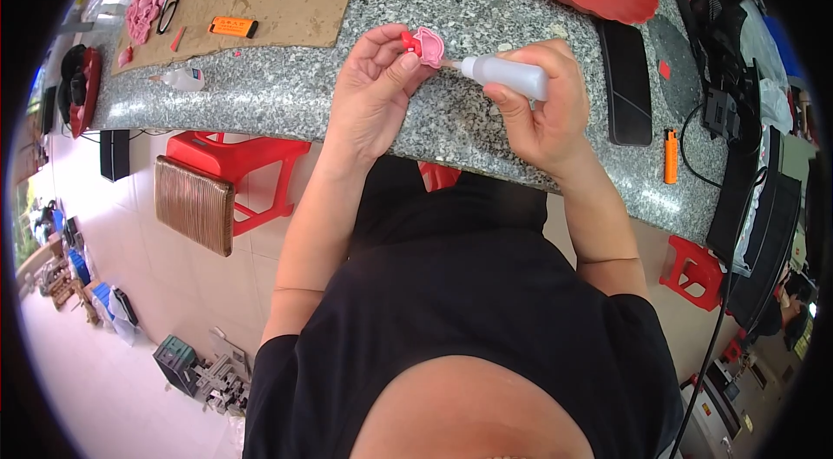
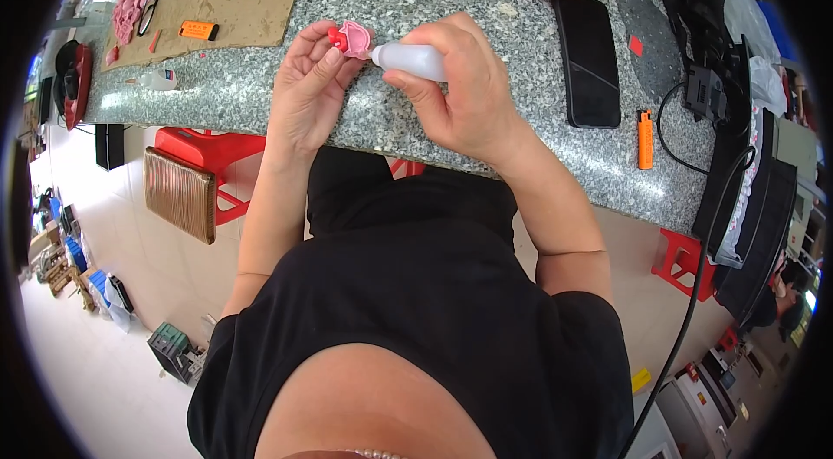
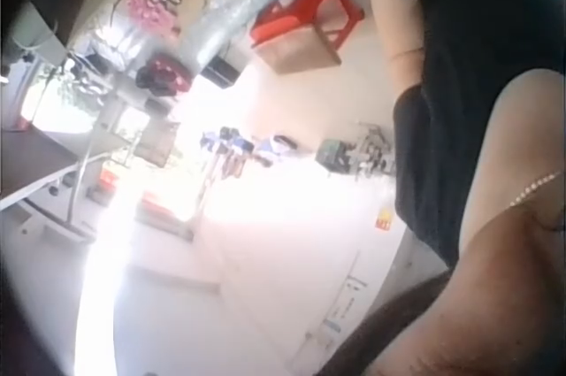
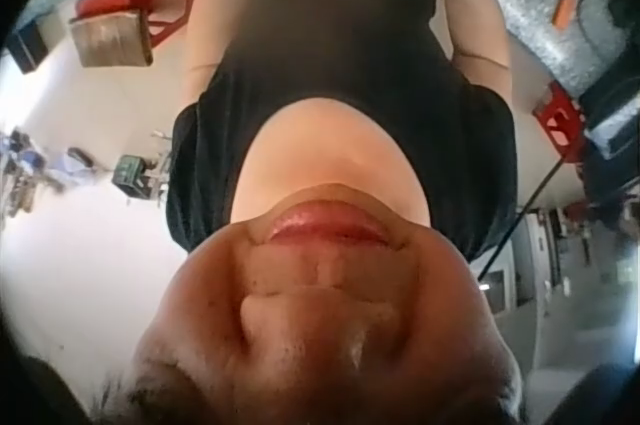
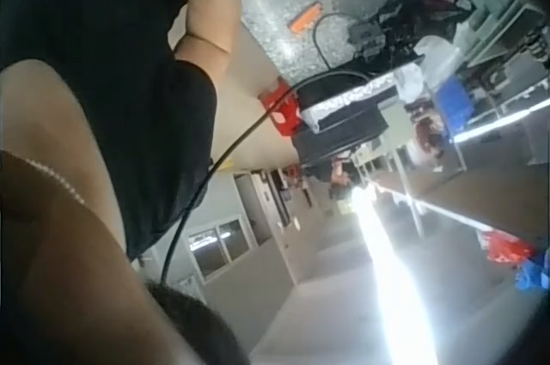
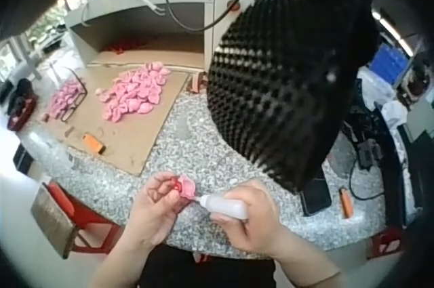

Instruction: The person assembles toy figurines by applying glue from a bottle onto parts and pressing the pieces together by hand.

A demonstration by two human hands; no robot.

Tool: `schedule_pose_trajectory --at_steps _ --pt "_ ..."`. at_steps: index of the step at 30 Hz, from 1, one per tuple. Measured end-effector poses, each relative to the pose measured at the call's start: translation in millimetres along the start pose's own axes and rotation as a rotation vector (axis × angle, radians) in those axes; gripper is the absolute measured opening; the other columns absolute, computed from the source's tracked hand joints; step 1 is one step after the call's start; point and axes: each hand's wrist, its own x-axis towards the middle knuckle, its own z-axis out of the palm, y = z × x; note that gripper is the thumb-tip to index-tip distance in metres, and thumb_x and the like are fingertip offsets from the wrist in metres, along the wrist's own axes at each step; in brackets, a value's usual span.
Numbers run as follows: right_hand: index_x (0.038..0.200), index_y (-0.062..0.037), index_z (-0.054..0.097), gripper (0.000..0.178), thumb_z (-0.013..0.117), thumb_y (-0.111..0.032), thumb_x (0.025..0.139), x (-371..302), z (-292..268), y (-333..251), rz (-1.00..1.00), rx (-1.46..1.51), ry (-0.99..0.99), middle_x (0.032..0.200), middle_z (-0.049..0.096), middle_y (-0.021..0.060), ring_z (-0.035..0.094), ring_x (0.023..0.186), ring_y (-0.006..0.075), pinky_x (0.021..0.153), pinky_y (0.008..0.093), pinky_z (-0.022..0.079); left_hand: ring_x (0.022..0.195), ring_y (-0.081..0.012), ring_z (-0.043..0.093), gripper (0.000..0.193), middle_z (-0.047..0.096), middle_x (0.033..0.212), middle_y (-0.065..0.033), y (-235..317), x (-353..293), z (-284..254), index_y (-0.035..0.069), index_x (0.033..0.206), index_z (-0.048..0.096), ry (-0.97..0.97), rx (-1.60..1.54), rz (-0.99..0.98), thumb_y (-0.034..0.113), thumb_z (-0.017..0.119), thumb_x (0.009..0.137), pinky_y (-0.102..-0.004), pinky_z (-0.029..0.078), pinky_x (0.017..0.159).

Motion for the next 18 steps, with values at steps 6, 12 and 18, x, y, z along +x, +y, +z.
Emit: schedule_pose_trajectory --at_steps 6,12,18 --pt "0.096 -0.0021 0.047 0.031 0.067 -0.008 0.073 0.7 0.1 1.7 -0.001 0.018 -0.003 0.082 0.055 0.0080 0.049 0.067 0.0229 0.055 0.0307 0.042 0.094 -0.0193 0.056 0.027 0.057 0.100 -0.0091 2.0 0.4 4.3 0.004 0.107 0.045 -0.015 -0.007 -0.019 0.001 0.055 0.082 -0.0356 0.045 0.087" --pt "0.097 -0.0021 0.046 0.033 0.067 -0.008 0.072 0.7 1.7 2.0 -0.021 0.021 0.001 0.082 0.055 0.0084 0.049 0.066 0.0232 0.054 0.0312 0.041 0.092 -0.0205 0.057 0.027 0.057 0.099 -0.0098 2.2 0.7 3.8 0.004 0.107 0.045 -0.049 -0.023 -0.022 0.000 0.055 0.082 -0.0356 0.047 0.085" --pt "0.097 -0.0020 0.046 0.034 0.068 -0.008 0.071 0.4 0.2 1.3 -0.006 0.019 -0.014 0.081 0.054 0.0086 0.050 0.065 0.0230 0.054 0.0307 0.042 0.092 -0.0209 0.057 0.026 0.057 0.099 -0.0098 2.6 0.5 4.2 0.004 0.107 0.045 -0.043 -0.027 -0.032 0.000 0.054 0.082 -0.0356 0.048 0.084"
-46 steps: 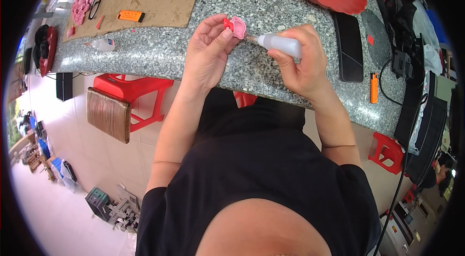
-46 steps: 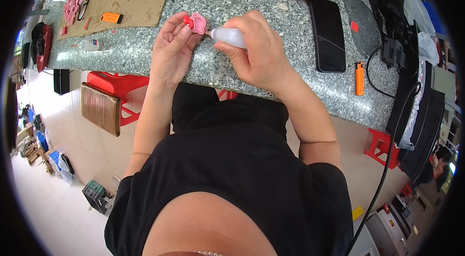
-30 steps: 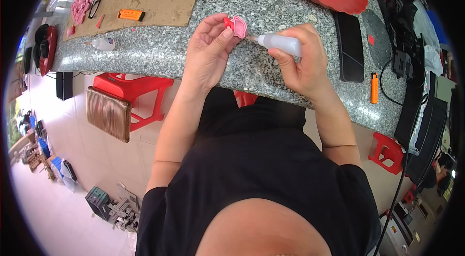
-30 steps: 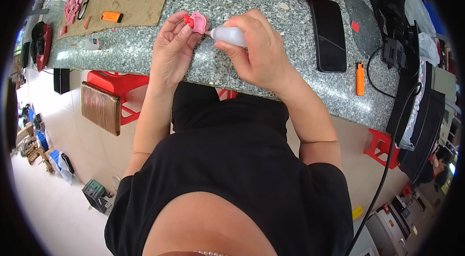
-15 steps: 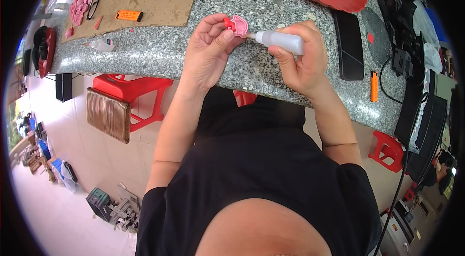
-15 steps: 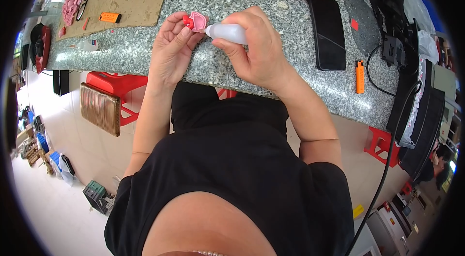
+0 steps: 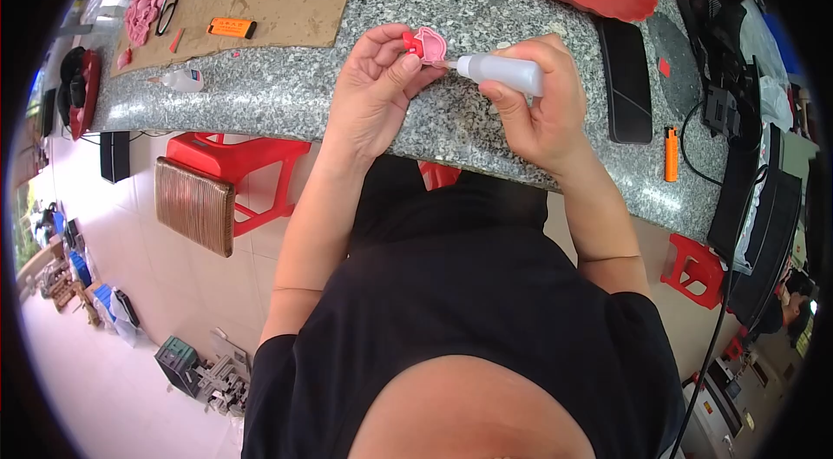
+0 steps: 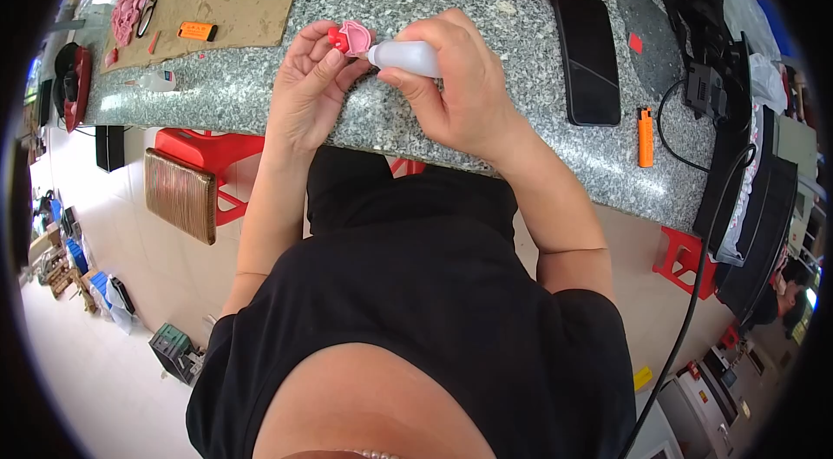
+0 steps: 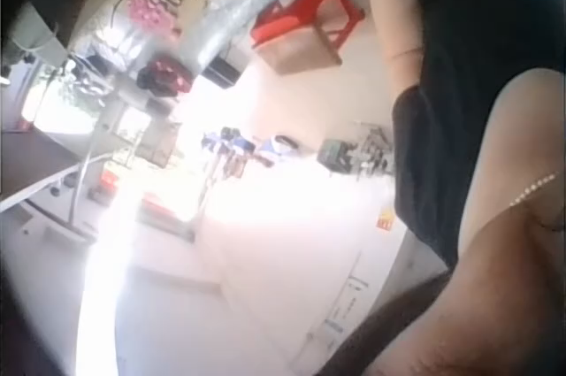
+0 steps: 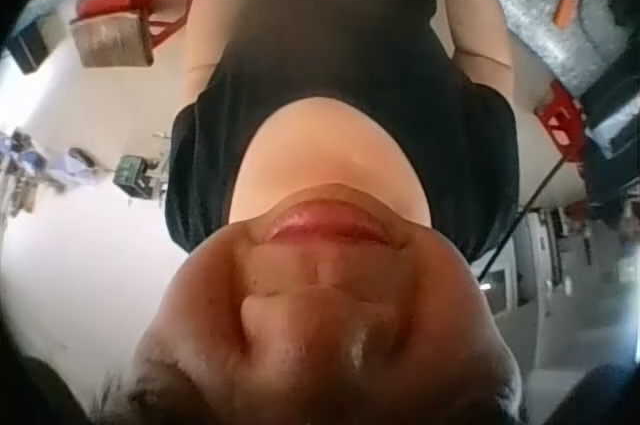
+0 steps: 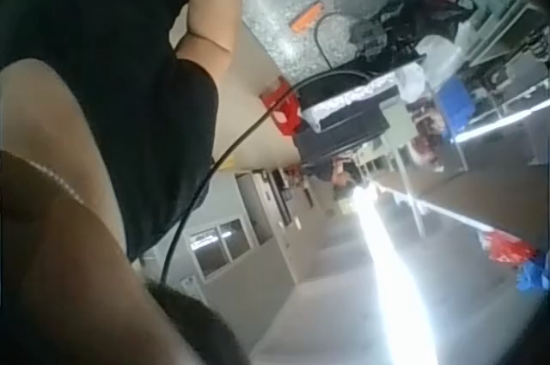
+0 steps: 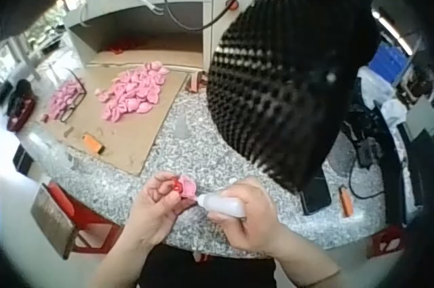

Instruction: The person assembles toy figurines by applying glue from a bottle onto parts and pressing the pieces together by hand.

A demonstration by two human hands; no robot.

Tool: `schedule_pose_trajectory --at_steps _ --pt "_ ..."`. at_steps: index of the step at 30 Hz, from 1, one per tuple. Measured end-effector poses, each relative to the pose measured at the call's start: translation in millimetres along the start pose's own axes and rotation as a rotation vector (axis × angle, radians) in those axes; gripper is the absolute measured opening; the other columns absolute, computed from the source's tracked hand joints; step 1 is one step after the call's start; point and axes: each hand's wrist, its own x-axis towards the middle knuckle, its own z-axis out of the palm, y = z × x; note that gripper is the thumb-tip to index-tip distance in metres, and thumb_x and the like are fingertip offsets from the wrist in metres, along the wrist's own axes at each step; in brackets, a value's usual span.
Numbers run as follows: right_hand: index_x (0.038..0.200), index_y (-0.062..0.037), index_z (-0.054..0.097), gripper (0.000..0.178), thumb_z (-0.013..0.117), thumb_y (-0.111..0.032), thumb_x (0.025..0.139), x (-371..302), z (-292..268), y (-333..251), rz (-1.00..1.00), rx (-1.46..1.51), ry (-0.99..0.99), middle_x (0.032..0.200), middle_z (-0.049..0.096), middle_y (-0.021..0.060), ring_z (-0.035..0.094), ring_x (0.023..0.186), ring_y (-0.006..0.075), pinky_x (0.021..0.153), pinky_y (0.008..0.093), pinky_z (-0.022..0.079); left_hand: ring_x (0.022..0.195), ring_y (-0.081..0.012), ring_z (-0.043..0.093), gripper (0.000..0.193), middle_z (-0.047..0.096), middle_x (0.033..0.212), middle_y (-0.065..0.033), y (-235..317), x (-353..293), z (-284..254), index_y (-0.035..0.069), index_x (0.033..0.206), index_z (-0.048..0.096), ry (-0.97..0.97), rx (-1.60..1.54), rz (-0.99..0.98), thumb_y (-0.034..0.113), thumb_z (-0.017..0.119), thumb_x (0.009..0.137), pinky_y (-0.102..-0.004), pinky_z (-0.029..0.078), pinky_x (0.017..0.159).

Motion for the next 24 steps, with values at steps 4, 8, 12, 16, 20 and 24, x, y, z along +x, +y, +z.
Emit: schedule_pose_trajectory --at_steps 4,8,12,16,20,24 --pt "0.097 -0.0020 0.046 0.035 0.068 -0.008 0.071 1.1 1.9 0.5 -0.023 -0.003 0.015 0.081 0.054 0.0088 0.050 0.065 0.0227 0.053 0.0301 0.042 0.091 -0.0211 0.058 0.026 0.057 0.099 -0.0097 1.2 -0.2 0.4 0.004 0.106 0.045 0.008 0.010 -0.012 0.000 0.054 0.082 -0.0359 0.048 0.084" --pt "0.097 -0.0019 0.046 0.035 0.068 -0.007 0.071 0.7 1.0 1.3 -0.041 -0.013 0.014 0.081 0.054 0.0090 0.050 0.065 0.0225 0.052 0.0298 0.042 0.091 -0.0212 0.058 0.026 0.057 0.099 -0.0096 0.2 0.2 -1.0 0.004 0.106 0.045 0.003 0.005 -0.011 0.000 0.054 0.082 -0.0361 0.049 0.084" --pt "0.098 -0.0020 0.046 0.036 0.069 -0.007 0.070 0.7 0.0 0.1 -0.046 -0.030 0.005 0.081 0.055 0.0091 0.051 0.064 0.0225 0.051 0.0299 0.043 0.091 -0.0215 0.058 0.026 0.057 0.099 -0.0100 -0.7 0.7 -0.9 0.003 0.106 0.045 0.008 -0.001 -0.005 -0.001 0.055 0.082 -0.0358 0.049 0.083" --pt "0.098 -0.0021 0.046 0.037 0.069 -0.007 0.070 0.2 1.3 0.9 -0.045 -0.015 0.008 0.080 0.055 0.0088 0.052 0.064 0.0223 0.050 0.0299 0.043 0.090 -0.0220 0.058 0.027 0.057 0.099 -0.0106 -0.1 0.1 -0.8 0.003 0.106 0.045 0.009 0.007 -0.002 -0.001 0.055 0.082 -0.0352 0.049 0.083" --pt "0.097 -0.0022 0.046 0.036 0.069 -0.006 0.070 0.5 1.0 -0.4 -0.043 -0.011 0.011 0.080 0.055 0.0086 0.052 0.064 0.0223 0.050 0.0299 0.043 0.089 -0.0222 0.058 0.027 0.057 0.099 -0.0106 -0.8 0.6 -1.2 0.003 0.106 0.045 0.017 0.008 0.009 -0.001 0.056 0.081 -0.0354 0.049 0.083" --pt "0.097 -0.0023 0.046 0.034 0.069 -0.008 0.071 0.0 -0.8 -1.5 -0.036 -0.039 0.016 0.080 0.055 0.0086 0.052 0.064 0.0223 0.050 0.0301 0.043 0.090 -0.0220 0.058 0.027 0.057 0.098 -0.0106 -0.6 -0.3 1.0 0.003 0.106 0.045 0.031 0.010 0.014 -0.001 0.056 0.081 -0.0360 0.049 0.084"
